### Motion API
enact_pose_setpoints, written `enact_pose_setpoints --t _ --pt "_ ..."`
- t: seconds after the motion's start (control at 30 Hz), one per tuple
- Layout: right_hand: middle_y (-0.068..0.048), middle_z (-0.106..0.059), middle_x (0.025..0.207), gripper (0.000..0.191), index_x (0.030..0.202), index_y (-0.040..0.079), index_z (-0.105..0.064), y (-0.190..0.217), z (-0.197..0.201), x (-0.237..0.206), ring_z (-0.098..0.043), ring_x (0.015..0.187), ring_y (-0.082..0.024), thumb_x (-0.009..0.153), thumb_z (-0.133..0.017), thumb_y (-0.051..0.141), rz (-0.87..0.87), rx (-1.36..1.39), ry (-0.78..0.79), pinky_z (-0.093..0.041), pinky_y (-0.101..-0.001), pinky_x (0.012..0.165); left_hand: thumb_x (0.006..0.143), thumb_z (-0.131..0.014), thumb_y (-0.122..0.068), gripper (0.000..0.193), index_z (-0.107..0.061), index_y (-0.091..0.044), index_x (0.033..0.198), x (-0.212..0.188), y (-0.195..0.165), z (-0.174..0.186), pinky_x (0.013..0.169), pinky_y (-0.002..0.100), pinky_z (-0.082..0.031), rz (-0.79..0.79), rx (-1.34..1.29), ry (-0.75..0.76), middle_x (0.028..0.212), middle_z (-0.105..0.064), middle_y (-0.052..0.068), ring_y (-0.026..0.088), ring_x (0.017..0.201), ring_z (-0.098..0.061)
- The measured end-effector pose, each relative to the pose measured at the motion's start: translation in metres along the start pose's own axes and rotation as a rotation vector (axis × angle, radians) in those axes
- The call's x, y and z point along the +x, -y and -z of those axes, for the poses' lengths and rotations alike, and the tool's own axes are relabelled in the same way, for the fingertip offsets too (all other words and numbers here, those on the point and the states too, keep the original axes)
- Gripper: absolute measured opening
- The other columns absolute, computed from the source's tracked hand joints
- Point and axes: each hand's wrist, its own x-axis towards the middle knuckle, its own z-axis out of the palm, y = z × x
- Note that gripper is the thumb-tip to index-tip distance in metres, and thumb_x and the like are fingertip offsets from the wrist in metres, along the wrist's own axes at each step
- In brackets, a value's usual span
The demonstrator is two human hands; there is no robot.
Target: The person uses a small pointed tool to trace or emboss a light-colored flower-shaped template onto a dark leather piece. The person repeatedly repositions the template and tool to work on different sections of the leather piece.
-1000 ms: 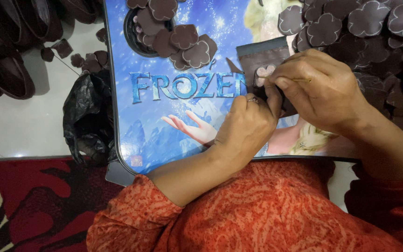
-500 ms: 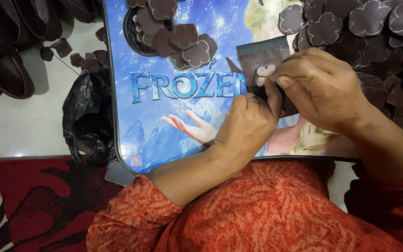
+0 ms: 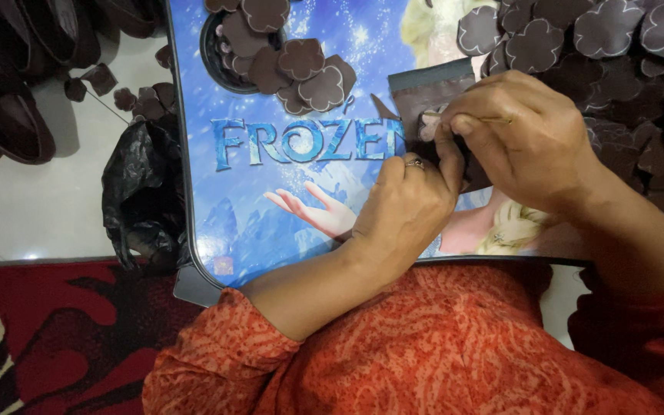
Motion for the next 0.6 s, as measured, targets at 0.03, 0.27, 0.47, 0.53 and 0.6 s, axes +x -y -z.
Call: enact_pose_setpoints --t 0.03,0.27,0.47,0.53,0.6 --pt "-0.014 -0.071 0.097 0.009 0.105 -0.002 -0.061 0.000 0.000 0.000 -0.070 0.088 -0.030 0.099 -0.067 -0.004 -0.013 -0.008 -0.002 -0.056 -0.0399 0.078 0.089 -0.062 -0.018 0.048 -0.063 0.006 0.130 0.000 0.001 0.000 0.068 0.029 -0.039 0.001 -0.001 -0.004 0.067 -0.058 -0.004 0.012 0.066 -0.056" --pt "-0.013 -0.070 0.098 0.003 0.105 -0.002 -0.065 -0.003 0.003 -0.006 -0.070 0.090 -0.028 0.103 -0.067 -0.003 -0.028 -0.101 -0.017 -0.056 -0.0376 0.077 0.093 -0.060 -0.022 0.044 -0.066 0.000 0.131 0.001 0.004 0.007 0.073 0.028 -0.039 0.035 -0.042 -0.006 0.091 -0.062 -0.001 0.013 0.086 -0.056" --pt "-0.013 -0.070 0.100 0.004 0.107 -0.002 -0.063 -0.005 0.001 -0.009 -0.069 0.090 -0.028 0.105 -0.066 -0.002 -0.012 -0.082 -0.018 -0.056 -0.0368 0.078 0.093 -0.058 -0.028 0.037 -0.067 -0.011 0.124 0.000 0.008 0.012 0.079 0.028 -0.040 0.036 -0.014 0.006 0.129 -0.062 0.005 0.016 0.114 -0.056" --pt "-0.013 -0.070 0.101 0.005 0.109 -0.002 -0.062 -0.006 0.001 -0.009 -0.070 0.093 -0.028 0.106 -0.066 -0.002 -0.011 -0.067 -0.023 -0.056 -0.0368 0.080 0.094 -0.058 -0.027 0.037 -0.067 -0.011 0.126 -0.001 0.007 0.012 0.080 0.028 -0.040 0.062 -0.016 -0.013 0.135 -0.062 0.008 0.017 0.117 -0.056" --pt "-0.013 -0.070 0.102 0.005 0.110 -0.002 -0.061 -0.006 0.001 -0.010 -0.069 0.093 -0.028 0.107 -0.066 -0.002 -0.018 -0.051 -0.030 -0.056 -0.0369 0.081 0.096 -0.058 -0.026 0.036 -0.067 -0.011 0.127 0.000 0.007 0.012 0.080 0.028 -0.040 0.073 -0.032 -0.002 0.139 -0.061 0.010 0.017 0.116 -0.056"
